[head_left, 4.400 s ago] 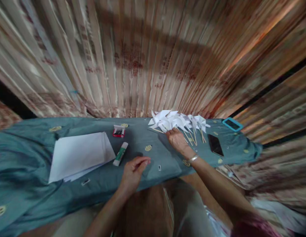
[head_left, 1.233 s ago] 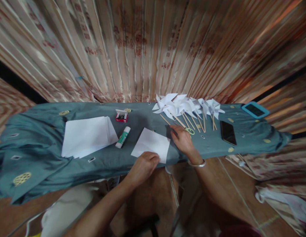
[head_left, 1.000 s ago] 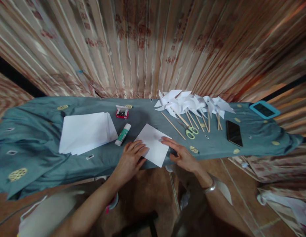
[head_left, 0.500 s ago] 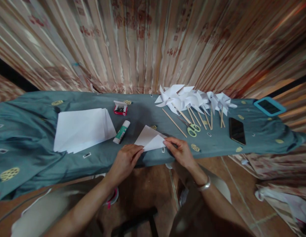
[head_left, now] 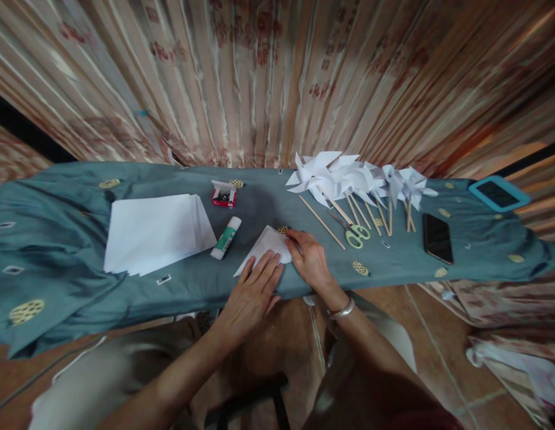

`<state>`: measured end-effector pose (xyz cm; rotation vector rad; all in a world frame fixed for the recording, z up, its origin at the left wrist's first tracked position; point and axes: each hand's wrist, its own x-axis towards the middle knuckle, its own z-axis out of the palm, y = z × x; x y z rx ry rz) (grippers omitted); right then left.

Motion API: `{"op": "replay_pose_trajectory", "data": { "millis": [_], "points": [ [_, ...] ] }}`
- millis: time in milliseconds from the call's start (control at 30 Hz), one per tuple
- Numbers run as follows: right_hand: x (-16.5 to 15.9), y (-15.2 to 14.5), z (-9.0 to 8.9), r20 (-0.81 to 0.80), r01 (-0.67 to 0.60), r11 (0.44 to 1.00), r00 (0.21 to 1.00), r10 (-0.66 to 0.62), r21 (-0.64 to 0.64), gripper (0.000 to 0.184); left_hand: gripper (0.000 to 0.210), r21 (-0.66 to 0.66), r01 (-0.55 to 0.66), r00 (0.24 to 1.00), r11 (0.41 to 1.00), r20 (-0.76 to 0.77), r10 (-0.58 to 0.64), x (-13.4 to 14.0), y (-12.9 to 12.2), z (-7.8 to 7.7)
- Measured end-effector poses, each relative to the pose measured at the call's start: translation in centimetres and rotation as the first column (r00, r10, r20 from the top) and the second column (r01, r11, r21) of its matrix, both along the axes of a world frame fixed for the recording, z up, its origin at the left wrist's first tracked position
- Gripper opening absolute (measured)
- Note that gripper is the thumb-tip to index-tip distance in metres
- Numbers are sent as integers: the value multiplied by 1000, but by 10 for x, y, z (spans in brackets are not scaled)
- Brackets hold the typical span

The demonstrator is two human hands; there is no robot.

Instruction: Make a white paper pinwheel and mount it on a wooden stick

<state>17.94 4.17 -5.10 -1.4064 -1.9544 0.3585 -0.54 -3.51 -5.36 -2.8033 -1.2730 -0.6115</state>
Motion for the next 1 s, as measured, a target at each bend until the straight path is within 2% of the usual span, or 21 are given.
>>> {"op": "replay_pose_trajectory", "data": {
  "millis": [167, 367, 600, 867, 1000],
  "points": [
    [-1, -1, -4, 111, -45, 993, 993, 33, 105, 31, 54, -60, -26, 999, 998, -37, 23, -5, 1, -1],
    [1, -12, 3, 231, -75, 982, 972, 33, 176, 33, 59, -100, -53, 997, 994, -67, 46, -6, 2, 0],
    [-7, -30, 2, 290, -250, 961, 934, 209, 114, 38, 62, -109, -98, 991, 989, -105, 87, -4, 2, 2],
    [-10, -29, -1, 264, -290, 956, 927, 267, 49, 41, 61, -70, -94, 992, 993, -95, 87, -5, 0, 3],
    [-9, -28, -1, 259, -304, 952, 922, 288, 26, 42, 61, -53, -153, 986, 987, -70, 149, -12, 1, 3]
  ]
}}
